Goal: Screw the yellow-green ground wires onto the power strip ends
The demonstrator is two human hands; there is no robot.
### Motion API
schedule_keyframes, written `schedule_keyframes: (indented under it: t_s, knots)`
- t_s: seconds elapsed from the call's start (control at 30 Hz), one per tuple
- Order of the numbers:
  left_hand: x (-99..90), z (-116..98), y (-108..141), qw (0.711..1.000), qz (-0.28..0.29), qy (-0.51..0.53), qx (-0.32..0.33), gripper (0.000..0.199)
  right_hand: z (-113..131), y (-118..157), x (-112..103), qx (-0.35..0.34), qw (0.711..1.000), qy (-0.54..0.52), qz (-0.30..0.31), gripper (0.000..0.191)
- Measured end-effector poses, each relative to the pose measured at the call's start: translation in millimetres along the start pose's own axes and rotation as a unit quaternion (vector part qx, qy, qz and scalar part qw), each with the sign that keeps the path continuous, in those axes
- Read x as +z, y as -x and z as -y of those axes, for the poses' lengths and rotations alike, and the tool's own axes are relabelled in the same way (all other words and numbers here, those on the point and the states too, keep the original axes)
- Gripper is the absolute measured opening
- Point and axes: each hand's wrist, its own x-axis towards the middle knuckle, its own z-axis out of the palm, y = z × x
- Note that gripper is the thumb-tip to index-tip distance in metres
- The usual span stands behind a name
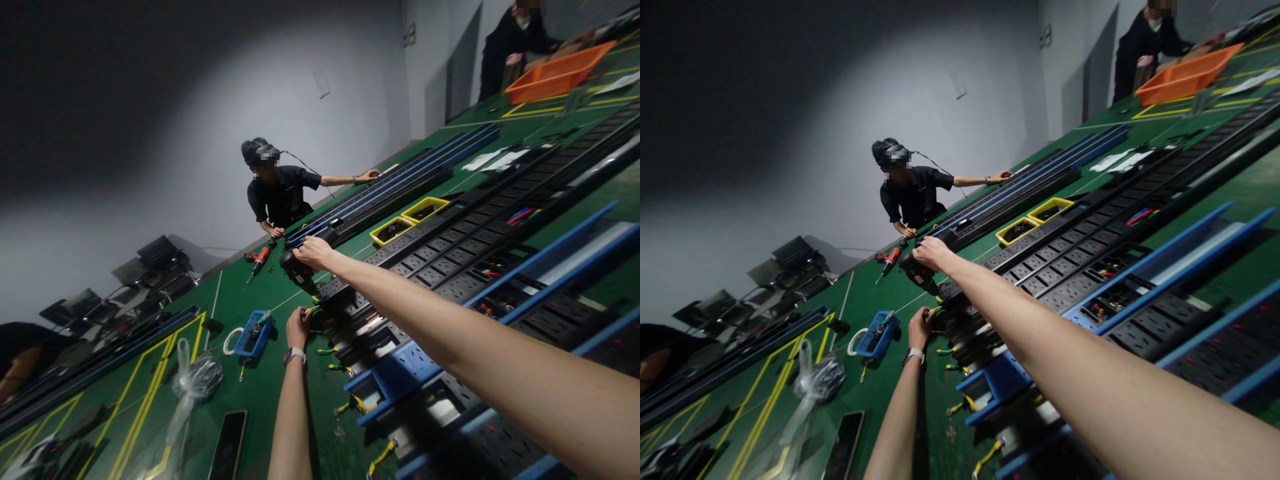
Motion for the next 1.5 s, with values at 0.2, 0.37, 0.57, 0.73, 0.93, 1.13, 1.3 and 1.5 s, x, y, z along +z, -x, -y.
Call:
schedule_keyframes:
  t_s: [0.2, 0.37, 0.57, 0.73, 0.93, 1.13, 1.3, 1.5]
  knots:
    - [0.4, 0, -1, 1.0, 0.003, -0.002, -0.002, 0.026, 2, 2, -5, -0.008, 1.0, 0.005, 0.005, 0.026]
    - [0.5, 0, 0, 1.0, -0.003, 0.003, 0.006, 0.025, 3, 2, -7, -0.004, 1.0, 0.002, 0.009, 0.025]
    - [0.6, 0, 0, 1.0, -0.001, 0.0, 0.004, 0.026, 1, 2, -2, 0.005, 1.0, 0.004, 0.006, 0.025]
    - [-0.9, -1, 1, 1.0, 0.003, 0.003, 0.001, 0.027, 0, 3, 0, 0.011, 1.0, 0.004, 0.009, 0.026]
    - [-1.8, -2, 1, 1.0, 0.001, 0.012, 0.0, 0.027, 0, 3, 1, 0.015, 1.0, 0.003, 0.005, 0.025]
    - [-1.2, -2, 0, 1.0, 0.002, 0.007, -0.002, 0.025, 1, 2, 3, 0.004, 1.0, 0.007, -0.003, 0.025]
    - [-2.5, -3, 1, 1.0, 0.004, 0.006, -0.001, 0.025, 0, 0, 4, -0.001, 1.0, 0.009, -0.001, 0.024]
    - [-2.0, -3, 1, 1.0, 0.005, 0.001, -0.01, 0.027, -1, -1, 4, 0.001, 1.0, 0.008, 0.006, 0.023]
